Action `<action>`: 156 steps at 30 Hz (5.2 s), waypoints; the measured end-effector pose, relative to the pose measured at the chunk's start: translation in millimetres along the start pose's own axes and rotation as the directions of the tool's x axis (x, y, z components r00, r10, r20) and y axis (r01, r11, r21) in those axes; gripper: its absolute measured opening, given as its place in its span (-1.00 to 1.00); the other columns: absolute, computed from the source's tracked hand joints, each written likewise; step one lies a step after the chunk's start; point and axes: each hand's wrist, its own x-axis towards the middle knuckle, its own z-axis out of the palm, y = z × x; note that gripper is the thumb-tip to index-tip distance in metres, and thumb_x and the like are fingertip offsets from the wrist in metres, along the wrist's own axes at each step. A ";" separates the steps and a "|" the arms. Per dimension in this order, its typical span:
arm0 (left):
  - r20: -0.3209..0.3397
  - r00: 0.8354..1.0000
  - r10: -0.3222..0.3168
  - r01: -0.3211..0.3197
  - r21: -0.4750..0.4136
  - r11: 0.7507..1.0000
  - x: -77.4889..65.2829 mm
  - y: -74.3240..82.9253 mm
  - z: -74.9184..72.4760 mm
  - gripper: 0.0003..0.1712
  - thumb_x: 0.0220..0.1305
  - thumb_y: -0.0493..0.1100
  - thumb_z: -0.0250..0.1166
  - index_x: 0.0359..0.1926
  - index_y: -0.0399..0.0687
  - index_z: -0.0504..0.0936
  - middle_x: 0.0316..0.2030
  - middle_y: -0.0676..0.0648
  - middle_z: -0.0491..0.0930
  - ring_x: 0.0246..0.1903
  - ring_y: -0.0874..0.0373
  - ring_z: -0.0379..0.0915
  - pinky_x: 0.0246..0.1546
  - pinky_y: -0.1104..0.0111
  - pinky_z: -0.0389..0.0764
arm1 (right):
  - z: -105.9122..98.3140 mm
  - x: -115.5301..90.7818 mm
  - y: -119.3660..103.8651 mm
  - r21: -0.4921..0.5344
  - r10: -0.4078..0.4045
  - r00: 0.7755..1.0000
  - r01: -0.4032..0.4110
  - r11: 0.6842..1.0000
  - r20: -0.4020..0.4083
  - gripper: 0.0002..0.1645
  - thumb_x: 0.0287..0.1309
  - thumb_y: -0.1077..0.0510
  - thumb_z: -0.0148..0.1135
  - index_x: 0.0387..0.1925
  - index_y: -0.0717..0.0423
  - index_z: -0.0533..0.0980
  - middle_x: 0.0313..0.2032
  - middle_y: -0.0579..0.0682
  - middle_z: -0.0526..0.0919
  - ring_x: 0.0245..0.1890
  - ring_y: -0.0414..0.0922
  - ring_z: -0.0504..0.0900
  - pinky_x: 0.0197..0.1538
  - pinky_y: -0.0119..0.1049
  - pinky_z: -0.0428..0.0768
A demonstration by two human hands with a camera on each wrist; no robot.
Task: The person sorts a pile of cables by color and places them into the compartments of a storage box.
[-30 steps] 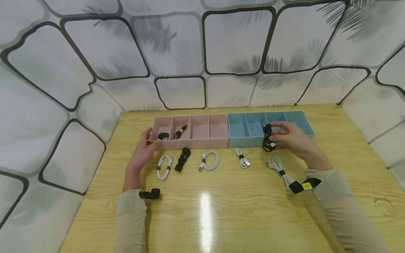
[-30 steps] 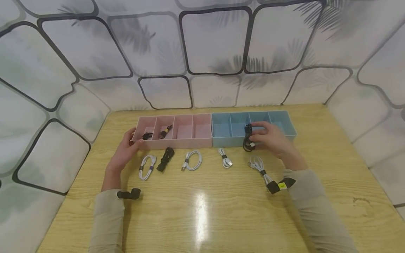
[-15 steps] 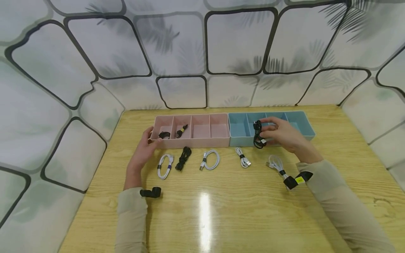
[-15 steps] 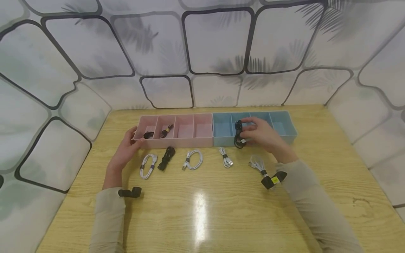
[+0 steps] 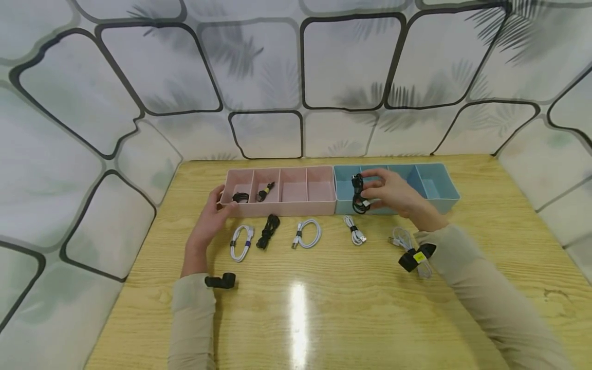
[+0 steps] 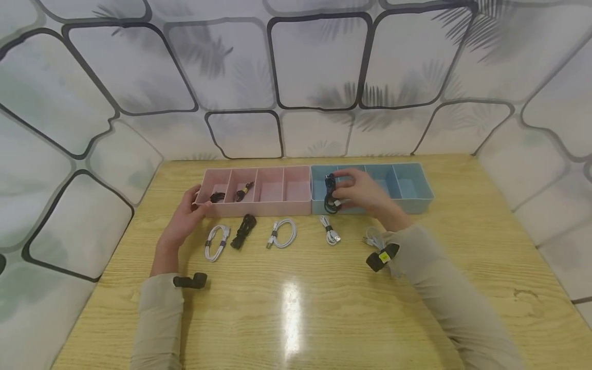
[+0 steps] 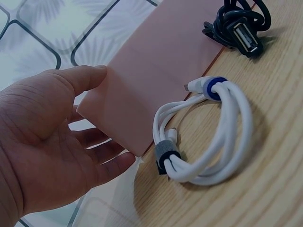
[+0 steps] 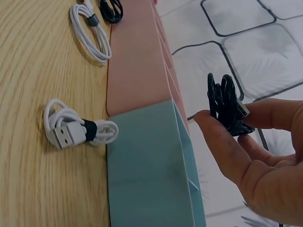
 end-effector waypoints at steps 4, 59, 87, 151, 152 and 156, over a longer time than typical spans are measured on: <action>0.001 1.000 0.005 -0.005 0.000 1.000 -1.7 2.3 -0.1 -0.14 0.51 -0.06 0.10 0.59 -0.04 -0.20 0.48 -0.37 -0.02 0.36 -0.29 0.10 0.27 -0.12 0.22 | 10.2 8.6 -1.6 0.016 0.001 1.000 -0.001 1.000 0.011 -0.25 0.35 0.31 0.13 0.48 0.21 0.10 0.30 0.40 0.30 -0.13 -0.11 0.65 -0.04 0.06 0.63; 0.030 1.000 0.002 -0.001 -0.047 0.999 -9.7 19.3 -2.3 -0.17 0.52 -0.12 0.07 0.57 -0.16 -0.20 0.47 -0.42 -0.04 0.38 -0.33 0.07 0.28 -0.13 0.22 | 99.7 92.4 -26.2 0.204 0.038 0.986 -0.004 0.979 -0.161 -0.46 0.24 0.34 0.25 0.25 0.32 0.39 0.10 0.27 0.51 -0.41 -0.17 0.67 -0.34 -0.25 0.69; 0.035 0.999 -0.001 0.002 -0.030 1.000 -20.2 39.3 -1.8 -0.20 0.53 -0.13 0.06 0.55 -0.25 -0.16 0.46 -0.45 -0.04 0.36 -0.33 0.09 0.27 -0.12 0.24 | 100.5 96.4 -27.9 0.225 0.063 0.983 -0.022 0.974 -0.175 -0.50 0.26 0.33 0.25 0.22 0.27 0.43 0.08 0.23 0.54 -0.39 -0.16 0.68 -0.10 -0.02 0.67; 0.015 1.000 0.011 -0.011 -0.015 1.000 1.8 0.8 -1.0 -0.16 0.51 -0.07 0.10 0.58 -0.08 -0.17 0.47 -0.38 0.01 0.36 -0.28 0.11 0.28 -0.09 0.22 | 101.9 74.4 -24.8 0.383 0.043 0.997 -0.018 0.924 -0.057 -0.41 0.38 0.29 0.12 0.39 0.25 0.29 0.27 0.36 0.40 -0.10 0.05 0.67 0.03 -0.04 0.63; 0.016 1.000 0.011 -0.011 -0.021 1.000 1.5 0.7 -1.0 -0.16 0.51 -0.06 0.10 0.58 -0.07 -0.17 0.47 -0.37 0.00 0.36 -0.28 0.11 0.28 -0.09 0.22 | 103.3 74.0 -24.5 0.383 0.038 0.998 -0.014 0.923 -0.054 -0.40 0.37 0.31 0.11 0.40 0.26 0.28 0.26 0.38 0.41 -0.16 -0.02 0.69 -0.01 -0.08 0.65; 0.012 1.000 0.017 -0.017 -0.027 1.000 -0.1 0.2 -0.9 -0.16 0.51 -0.03 0.10 0.58 -0.02 -0.16 0.47 -0.35 0.01 0.36 -0.27 0.11 0.27 -0.10 0.24 | 108.0 73.3 -23.5 0.380 0.031 0.999 -0.016 0.925 -0.034 -0.36 0.36 0.32 0.13 0.42 0.26 0.25 0.26 0.39 0.41 -0.27 -0.13 0.70 -0.14 -0.19 0.69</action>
